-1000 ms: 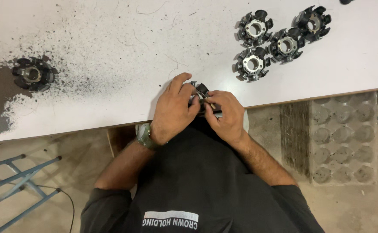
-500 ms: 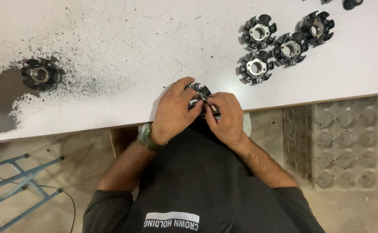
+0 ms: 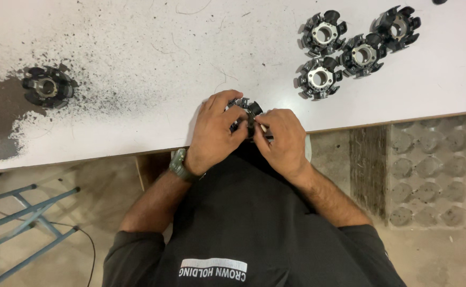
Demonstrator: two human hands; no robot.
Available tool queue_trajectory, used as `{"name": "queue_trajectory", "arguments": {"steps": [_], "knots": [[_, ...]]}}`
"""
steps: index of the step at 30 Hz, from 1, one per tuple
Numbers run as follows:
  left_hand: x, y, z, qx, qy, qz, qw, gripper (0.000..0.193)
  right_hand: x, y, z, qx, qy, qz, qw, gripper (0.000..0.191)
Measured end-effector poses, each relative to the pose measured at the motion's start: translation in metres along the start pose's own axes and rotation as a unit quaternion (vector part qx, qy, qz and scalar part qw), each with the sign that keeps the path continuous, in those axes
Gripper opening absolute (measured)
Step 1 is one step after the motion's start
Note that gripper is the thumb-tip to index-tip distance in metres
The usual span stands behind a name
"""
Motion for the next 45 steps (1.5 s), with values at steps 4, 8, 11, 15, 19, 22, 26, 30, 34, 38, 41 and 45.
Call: {"name": "queue_trajectory", "arguments": {"steps": [4,8,11,15,19,22,26,30,34,38,41,45], "knots": [[0.001,-0.006,0.000,0.019,0.027,-0.014,0.999,0.017,-0.005,0.004,0.000,-0.003,-0.005,0.020,1.000,0.025],[0.001,-0.014,0.004,0.023,0.037,-0.033,0.999,0.013,-0.007,0.004,0.000,-0.013,-0.018,0.024,0.999,0.022],[0.002,-0.018,0.008,0.022,0.040,-0.043,0.998,0.011,-0.005,0.003,-0.001,-0.025,-0.033,0.016,0.999,0.021],[0.005,-0.023,0.011,0.014,0.035,-0.052,0.998,0.012,0.000,0.004,0.000,-0.038,-0.028,0.006,0.999,0.023],[0.007,-0.026,0.012,-0.002,0.035,-0.055,0.998,0.011,0.000,0.001,0.003,-0.027,-0.008,0.005,1.000,0.026],[0.008,-0.026,0.012,0.000,0.037,-0.057,0.998,0.011,0.000,0.000,0.005,0.002,0.011,0.003,1.000,0.028],[0.010,-0.025,0.012,0.008,0.040,-0.065,0.997,0.012,-0.002,-0.001,0.005,0.004,0.010,0.013,1.000,0.027],[0.009,-0.025,0.012,0.008,0.029,-0.067,0.997,0.013,-0.003,-0.001,0.005,0.001,0.000,0.020,1.000,0.025],[0.010,-0.024,0.010,0.010,0.015,-0.076,0.997,0.014,-0.002,0.000,0.006,-0.020,-0.008,0.008,1.000,0.025],[0.013,-0.023,0.011,0.018,0.012,-0.086,0.996,0.015,-0.001,-0.002,0.008,-0.002,0.005,0.009,1.000,0.025],[0.013,-0.025,0.012,0.015,0.009,-0.084,0.996,0.014,-0.002,-0.002,0.008,0.008,0.013,0.011,1.000,0.025],[0.011,-0.025,0.010,0.013,0.010,-0.078,0.997,0.014,-0.005,0.000,0.007,0.022,0.008,0.039,0.999,0.024]]}}
Point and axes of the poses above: each hand's wrist, its own x-axis away from the middle knuckle, its own y-axis out of the back of the hand, z = x × y, the point moved 3 cm from there along -x, towards the middle knuckle, and after that the axes turned 4 degrees about -z, right-handed, at the moved point
